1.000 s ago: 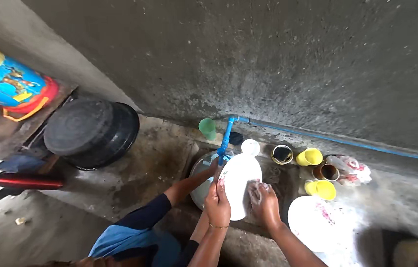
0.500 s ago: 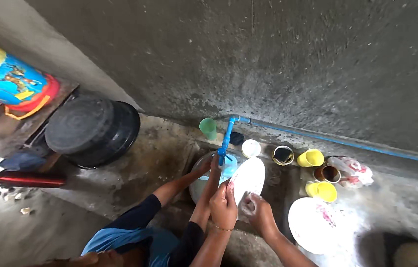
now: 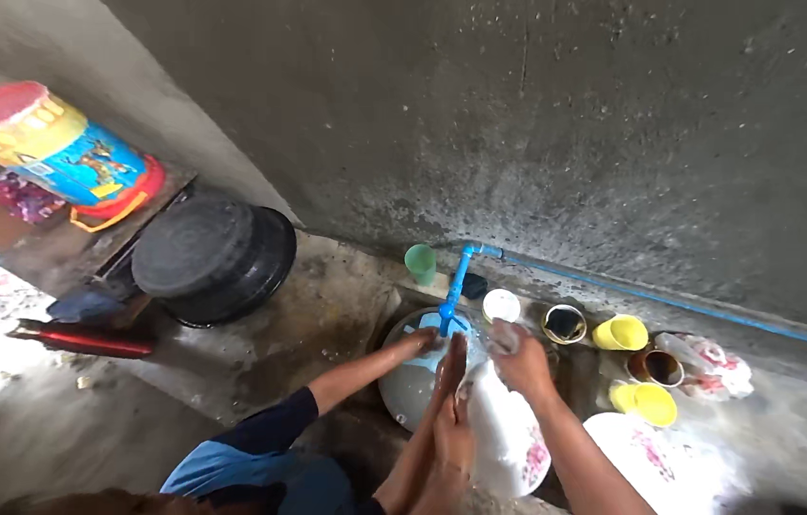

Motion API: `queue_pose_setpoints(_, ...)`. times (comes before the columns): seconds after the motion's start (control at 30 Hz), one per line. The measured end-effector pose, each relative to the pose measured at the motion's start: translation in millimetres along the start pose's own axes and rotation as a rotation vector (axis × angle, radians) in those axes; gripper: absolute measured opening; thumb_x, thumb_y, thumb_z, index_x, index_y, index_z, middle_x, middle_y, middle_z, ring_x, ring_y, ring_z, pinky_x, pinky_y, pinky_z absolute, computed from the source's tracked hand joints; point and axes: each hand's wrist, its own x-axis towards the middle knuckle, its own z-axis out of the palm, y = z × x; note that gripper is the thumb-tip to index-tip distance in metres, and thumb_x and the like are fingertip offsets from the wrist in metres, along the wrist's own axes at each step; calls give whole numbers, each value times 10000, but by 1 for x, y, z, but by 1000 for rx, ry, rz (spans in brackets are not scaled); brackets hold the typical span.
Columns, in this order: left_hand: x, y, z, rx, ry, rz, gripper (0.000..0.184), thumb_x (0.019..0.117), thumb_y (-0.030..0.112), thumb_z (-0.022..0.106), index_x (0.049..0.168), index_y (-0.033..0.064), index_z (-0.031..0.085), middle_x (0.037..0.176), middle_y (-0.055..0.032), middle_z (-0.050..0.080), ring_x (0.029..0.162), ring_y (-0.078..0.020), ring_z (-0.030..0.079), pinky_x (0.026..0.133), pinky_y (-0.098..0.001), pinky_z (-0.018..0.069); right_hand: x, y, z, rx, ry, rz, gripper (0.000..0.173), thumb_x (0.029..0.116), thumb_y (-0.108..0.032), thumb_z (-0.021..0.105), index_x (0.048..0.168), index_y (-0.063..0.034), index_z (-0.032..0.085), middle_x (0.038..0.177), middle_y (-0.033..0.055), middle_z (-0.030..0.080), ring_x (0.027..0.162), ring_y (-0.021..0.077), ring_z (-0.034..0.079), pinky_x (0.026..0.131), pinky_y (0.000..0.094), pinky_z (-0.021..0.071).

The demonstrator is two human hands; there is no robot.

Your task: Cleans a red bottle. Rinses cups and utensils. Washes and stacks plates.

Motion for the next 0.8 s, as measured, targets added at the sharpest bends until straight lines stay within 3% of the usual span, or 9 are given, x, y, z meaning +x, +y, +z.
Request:
queue_pose_setpoints(0.13,16,-14,-18,-29,-58,61,326,1044,99,527,1269,-126,600,1210,-276,662,1115,-310,652,1019,-420,492,12,-56,53,-218,-241,60,496,1030,-263,584,1447,1,528,1356,210,623,1257,342,608,1082,521,467)
queue_pose_setpoints(0.23,39,5,-53,-80,-42,53,297,1060,44,461,1288,-138,522,1212,-262,625,1067,-229,623,966,-305,479,6,-73,89,-277,-263,89,568,1032,-272,578,1478,53,445,1421,234,560,1322,331,560,1115,465,444)
queue_pose_setpoints(0.33,21,-11,-47,-17,11,38,303,1058,93,487,1267,-99,594,1174,-245,671,1061,-265,654,971,-388,504,7,-58,87,-106,-312,72,750,990,-248,667,1564,50,288,1472,229,512,1324,314,555,1122,439,445)
queue_pose_setpoints(0.4,13,-41,-16,-84,94,28,325,1080,181,482,1202,-63,659,1107,-209,703,1040,-267,674,961,-439,516,2,-28,66,137,-244,-3,678,967,-189,697,1540,6,392,1344,197,621,1134,260,665,986,405,548)
queue_pose_setpoints(0.47,11,-26,-17,-183,85,-46,356,1098,194,446,1223,-65,656,1197,-200,700,1157,-250,656,1064,-426,477,-6,0,47,275,-53,-41,440,956,-145,695,1350,14,581,1161,171,691,911,206,699,805,378,592)
queue_pose_setpoints(0.53,14,-7,-25,-215,124,-75,361,1103,199,435,1191,-68,661,1170,-184,699,1132,-209,648,1045,-392,472,-12,15,38,166,85,-23,301,953,-122,694,1206,36,651,1134,200,686,954,261,693,870,437,577)
queue_pose_setpoints(0.63,14,18,-33,-213,130,-51,365,1105,205,430,1192,-57,668,1144,-167,704,1093,-172,651,1018,-369,481,-24,22,63,-86,122,-155,274,976,-160,645,1145,46,710,1204,258,668,1158,381,640,1033,493,508)
queue_pose_setpoints(0.7,14,24,-33,-217,150,-18,375,1109,205,414,1194,-52,673,1121,-164,711,1072,-172,664,1003,-370,497,-50,23,90,-142,160,-337,277,977,-161,621,1156,14,738,1216,245,683,1184,418,630,1045,512,505)
queue_pose_setpoints(0.8,17,26,-48,-237,233,19,394,1114,201,385,1187,-78,654,1132,-164,695,1085,-147,643,1009,-337,486,-98,48,100,-227,161,-562,274,889,-127,702,1134,-24,765,1197,214,717,1120,448,669,950,582,550)
